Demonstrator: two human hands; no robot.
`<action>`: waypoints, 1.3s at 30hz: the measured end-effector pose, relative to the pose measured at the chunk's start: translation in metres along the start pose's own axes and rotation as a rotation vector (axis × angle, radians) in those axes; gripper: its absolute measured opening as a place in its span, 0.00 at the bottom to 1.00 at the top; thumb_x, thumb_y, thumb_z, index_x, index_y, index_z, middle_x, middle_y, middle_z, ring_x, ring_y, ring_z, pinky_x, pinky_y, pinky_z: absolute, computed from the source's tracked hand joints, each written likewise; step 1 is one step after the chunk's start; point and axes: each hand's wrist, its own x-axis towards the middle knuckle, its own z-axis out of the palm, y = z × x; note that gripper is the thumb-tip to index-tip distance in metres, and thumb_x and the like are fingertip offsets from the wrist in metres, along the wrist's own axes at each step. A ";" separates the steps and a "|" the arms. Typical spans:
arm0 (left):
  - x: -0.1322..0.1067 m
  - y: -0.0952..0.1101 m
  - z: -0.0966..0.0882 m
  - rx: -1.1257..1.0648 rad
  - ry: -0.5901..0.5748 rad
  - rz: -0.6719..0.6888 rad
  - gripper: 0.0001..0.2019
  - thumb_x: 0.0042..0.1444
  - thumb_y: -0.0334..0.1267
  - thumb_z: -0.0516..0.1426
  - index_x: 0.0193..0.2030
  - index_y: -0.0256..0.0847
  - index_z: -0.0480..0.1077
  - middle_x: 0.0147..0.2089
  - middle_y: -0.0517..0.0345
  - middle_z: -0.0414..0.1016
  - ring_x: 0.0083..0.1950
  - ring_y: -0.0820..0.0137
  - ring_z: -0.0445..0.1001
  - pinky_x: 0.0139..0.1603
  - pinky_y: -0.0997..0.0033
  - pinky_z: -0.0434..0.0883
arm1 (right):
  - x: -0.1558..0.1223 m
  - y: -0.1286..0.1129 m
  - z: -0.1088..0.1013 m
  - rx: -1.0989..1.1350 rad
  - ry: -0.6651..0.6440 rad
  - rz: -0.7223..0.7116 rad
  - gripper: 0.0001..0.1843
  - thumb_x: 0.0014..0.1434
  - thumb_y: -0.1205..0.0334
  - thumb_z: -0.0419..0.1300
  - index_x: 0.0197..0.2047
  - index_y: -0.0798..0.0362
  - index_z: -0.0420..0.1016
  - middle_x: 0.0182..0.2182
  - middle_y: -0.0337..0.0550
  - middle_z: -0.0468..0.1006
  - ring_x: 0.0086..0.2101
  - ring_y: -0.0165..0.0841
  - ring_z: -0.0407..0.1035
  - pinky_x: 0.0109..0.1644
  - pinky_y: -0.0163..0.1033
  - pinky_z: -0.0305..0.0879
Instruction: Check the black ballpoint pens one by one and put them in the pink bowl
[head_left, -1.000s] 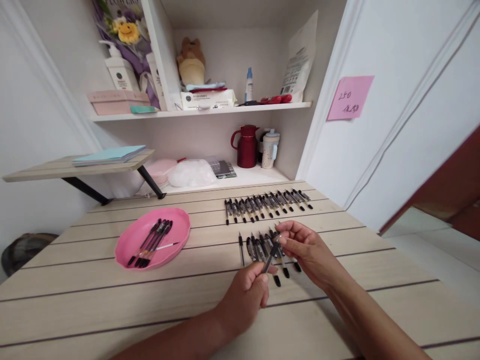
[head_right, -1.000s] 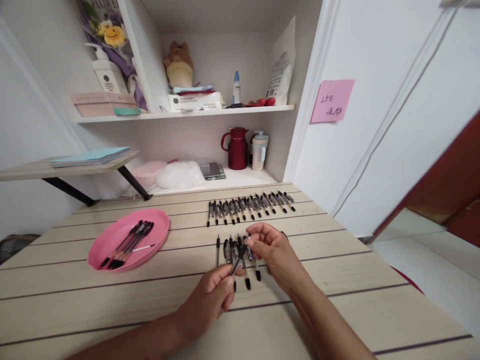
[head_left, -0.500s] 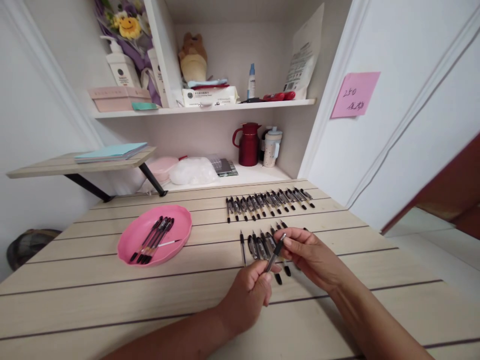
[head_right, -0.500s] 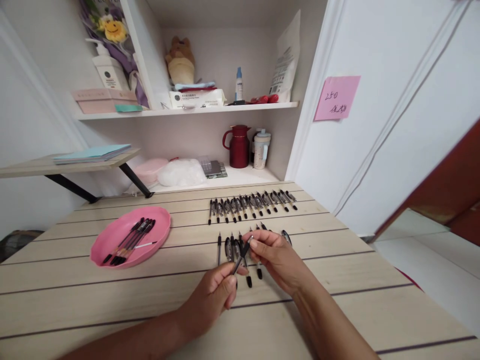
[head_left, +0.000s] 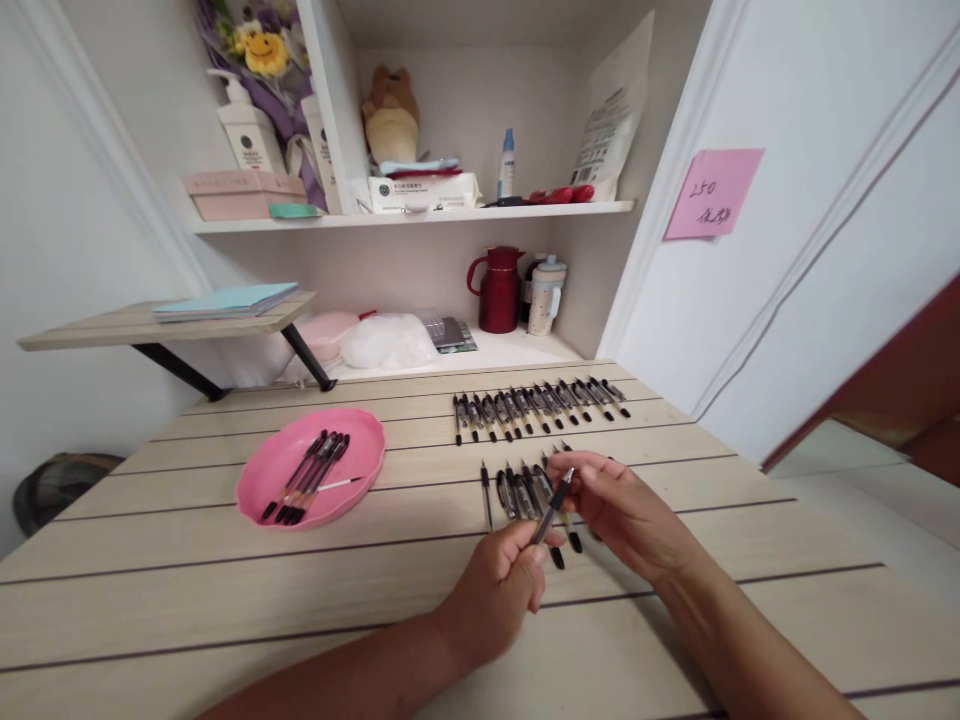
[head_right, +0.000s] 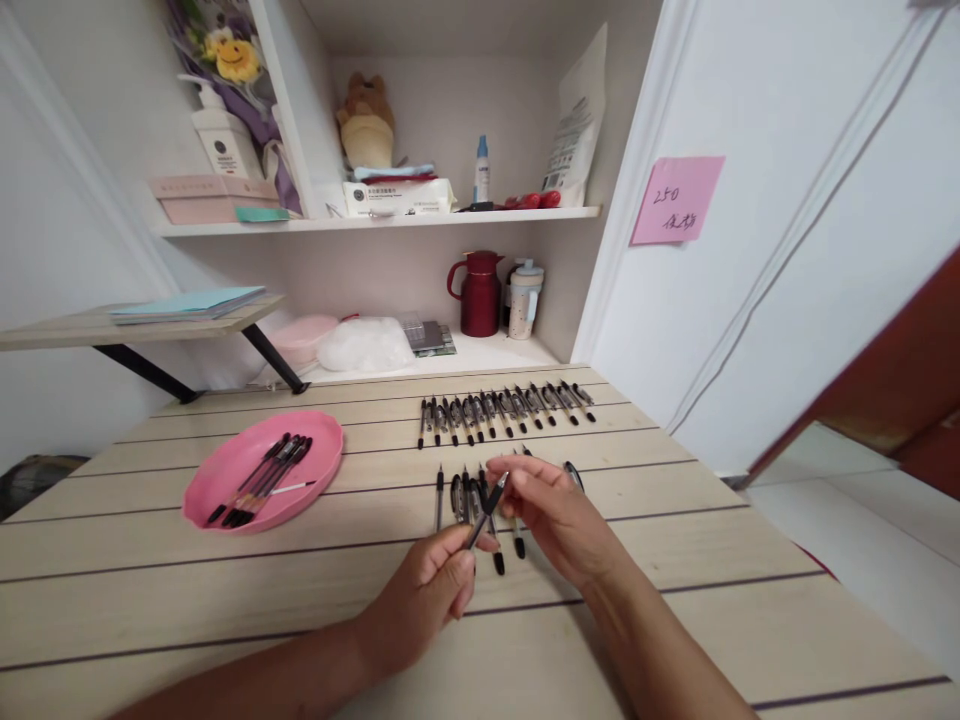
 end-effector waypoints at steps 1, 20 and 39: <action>0.000 0.000 0.000 -0.001 -0.004 -0.001 0.18 0.58 0.43 0.45 0.49 0.34 0.63 0.18 0.68 0.57 0.18 0.80 0.51 0.22 0.77 0.51 | 0.001 0.001 -0.001 -0.016 0.031 -0.001 0.13 0.44 0.55 0.64 0.33 0.52 0.76 0.30 0.42 0.73 0.27 0.28 0.62 0.31 0.35 0.58; 0.000 -0.001 0.000 -0.013 -0.003 -0.004 0.17 0.58 0.42 0.46 0.48 0.34 0.65 0.17 0.68 0.58 0.18 0.79 0.51 0.23 0.77 0.52 | 0.003 0.002 -0.002 -0.062 -0.013 -0.010 0.15 0.46 0.49 0.61 0.33 0.51 0.74 0.32 0.44 0.73 0.29 0.32 0.64 0.32 0.37 0.60; 0.001 0.000 0.000 -0.031 -0.004 -0.024 0.16 0.57 0.40 0.47 0.48 0.34 0.64 0.16 0.69 0.57 0.17 0.80 0.51 0.21 0.78 0.50 | 0.001 0.002 -0.004 -0.090 -0.017 0.003 0.15 0.46 0.51 0.62 0.35 0.52 0.74 0.32 0.44 0.74 0.29 0.30 0.64 0.31 0.36 0.59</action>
